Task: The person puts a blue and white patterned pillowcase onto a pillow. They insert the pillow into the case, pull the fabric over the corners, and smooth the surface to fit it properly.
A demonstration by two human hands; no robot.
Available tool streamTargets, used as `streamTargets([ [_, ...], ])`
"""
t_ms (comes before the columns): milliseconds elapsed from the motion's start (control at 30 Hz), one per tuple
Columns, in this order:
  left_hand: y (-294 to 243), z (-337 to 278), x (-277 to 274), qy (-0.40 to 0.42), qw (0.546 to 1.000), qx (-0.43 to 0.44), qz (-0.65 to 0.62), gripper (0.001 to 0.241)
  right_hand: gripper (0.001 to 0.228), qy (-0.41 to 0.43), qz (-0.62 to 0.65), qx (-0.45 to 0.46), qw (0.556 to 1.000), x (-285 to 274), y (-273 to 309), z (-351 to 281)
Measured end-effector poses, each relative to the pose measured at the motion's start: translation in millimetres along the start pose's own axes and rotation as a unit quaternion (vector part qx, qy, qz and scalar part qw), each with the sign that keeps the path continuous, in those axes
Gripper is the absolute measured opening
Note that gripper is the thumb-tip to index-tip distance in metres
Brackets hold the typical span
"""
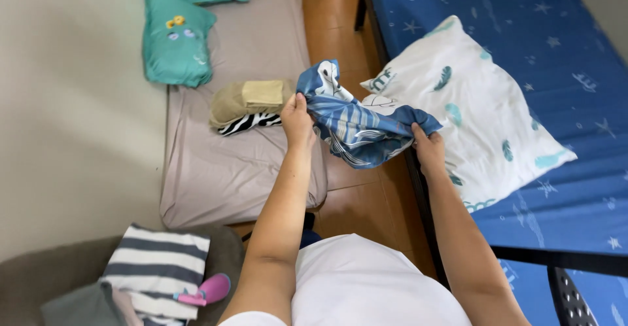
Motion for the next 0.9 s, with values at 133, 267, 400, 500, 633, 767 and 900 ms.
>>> streamTargets([
  [133,18.8,13.5,29.5,-0.009,0.998,-0.057,-0.010,0.028,0.026,-0.051,0.078,0.011,0.996,-31.8,35.9,-12.7],
  [267,53.0,38.7,28.0,-0.045,0.986,-0.125,0.099,0.019,0.022,-0.082,0.247,0.046,0.965,-40.1,79.0,-25.6],
  [400,15.5,38.7,74.1,0.096,0.867,0.177,0.455,0.038,0.018,-0.063,0.374,0.004,0.925,-30.4,90.1,-2.7],
  [500,16.0,23.8,123.4,0.229,0.810,0.219,0.493,0.047,0.014,-0.034,0.373,-0.049,0.926,-13.4,95.5,24.2],
  [633,44.7,20.7,150.6,0.357,0.815,0.146,0.433,0.055,0.014,-0.010,0.338,-0.046,0.940,7.6,138.7,10.4],
  [767,57.1,11.4,183.5,0.475,0.780,-0.014,0.408,0.077,0.023,-0.005,0.325,-0.005,0.946,11.0,163.6,0.2],
  [900,67.3,16.4,192.1,0.493,0.769,-0.064,0.401,0.090,0.030,-0.035,0.331,0.013,0.943,-11.3,135.7,6.1],
])
Point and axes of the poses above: each hand's wrist, its own z-axis towards the middle knuckle, its own x-axis out of the palm, y = z × x, the point moved 9 cm from there along z, towards the middle knuckle, and after that the axes turned 13 degrees about -z, right-handed, at the moved point
